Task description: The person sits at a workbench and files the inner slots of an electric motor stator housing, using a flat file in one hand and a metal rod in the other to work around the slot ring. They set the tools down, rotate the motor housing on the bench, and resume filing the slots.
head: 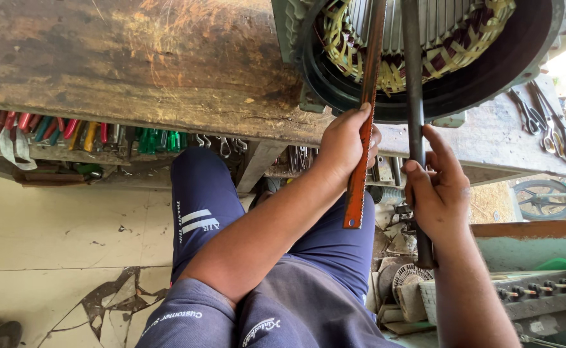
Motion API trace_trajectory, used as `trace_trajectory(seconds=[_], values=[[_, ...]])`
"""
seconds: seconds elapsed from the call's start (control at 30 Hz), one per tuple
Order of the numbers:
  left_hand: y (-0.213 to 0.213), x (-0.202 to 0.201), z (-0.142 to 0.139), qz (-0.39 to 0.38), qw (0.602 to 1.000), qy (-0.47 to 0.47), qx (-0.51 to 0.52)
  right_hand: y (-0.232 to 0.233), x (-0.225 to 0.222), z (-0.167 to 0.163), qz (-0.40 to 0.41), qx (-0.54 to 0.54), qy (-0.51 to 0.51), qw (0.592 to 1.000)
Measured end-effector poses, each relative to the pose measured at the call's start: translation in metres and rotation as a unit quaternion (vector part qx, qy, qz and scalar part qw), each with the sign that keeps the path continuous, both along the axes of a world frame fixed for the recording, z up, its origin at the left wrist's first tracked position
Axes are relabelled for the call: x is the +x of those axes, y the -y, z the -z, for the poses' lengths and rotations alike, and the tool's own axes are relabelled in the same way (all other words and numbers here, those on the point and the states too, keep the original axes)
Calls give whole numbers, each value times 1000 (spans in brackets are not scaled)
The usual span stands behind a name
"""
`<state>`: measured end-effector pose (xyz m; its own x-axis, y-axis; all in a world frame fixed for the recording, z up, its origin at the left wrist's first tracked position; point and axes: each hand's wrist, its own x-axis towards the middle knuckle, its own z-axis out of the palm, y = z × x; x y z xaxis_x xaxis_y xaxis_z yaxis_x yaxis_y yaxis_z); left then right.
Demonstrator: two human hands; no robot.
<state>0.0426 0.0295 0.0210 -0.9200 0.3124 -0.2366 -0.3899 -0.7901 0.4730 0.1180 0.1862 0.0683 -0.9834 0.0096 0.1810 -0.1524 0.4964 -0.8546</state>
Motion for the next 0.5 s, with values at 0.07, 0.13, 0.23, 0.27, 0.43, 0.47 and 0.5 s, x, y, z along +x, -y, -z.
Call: trace_trajectory(seconds=[0.07, 0.13, 0.23, 0.27, 0.43, 0.47, 0.5], values=[[-1, -1, 1, -1, 1000, -2, 3, 0, -1, 1, 0, -7, 11, 1000], [-2, -2, 3, -5, 1000, -13, 5, 1, -2, 2, -3, 2, 8, 1000], [-3, -5, 8, -8, 1000, -20, 9, 0, -4, 2, -9, 7, 4, 1000], [-4, -6, 9, -7, 1000, -18, 11, -1, -5, 2, -11, 7, 2, 1000], [-6, -9, 13, -4, 1000, -20, 4, -3, -11, -1, -13, 32, -14, 999], [-6, -9, 14, -5, 1000, -16, 6, -3, -12, -2, -12, 39, -18, 999], [-6, -9, 14, -7, 1000, -11, 9, -3, -13, -3, -11, 44, -23, 999]])
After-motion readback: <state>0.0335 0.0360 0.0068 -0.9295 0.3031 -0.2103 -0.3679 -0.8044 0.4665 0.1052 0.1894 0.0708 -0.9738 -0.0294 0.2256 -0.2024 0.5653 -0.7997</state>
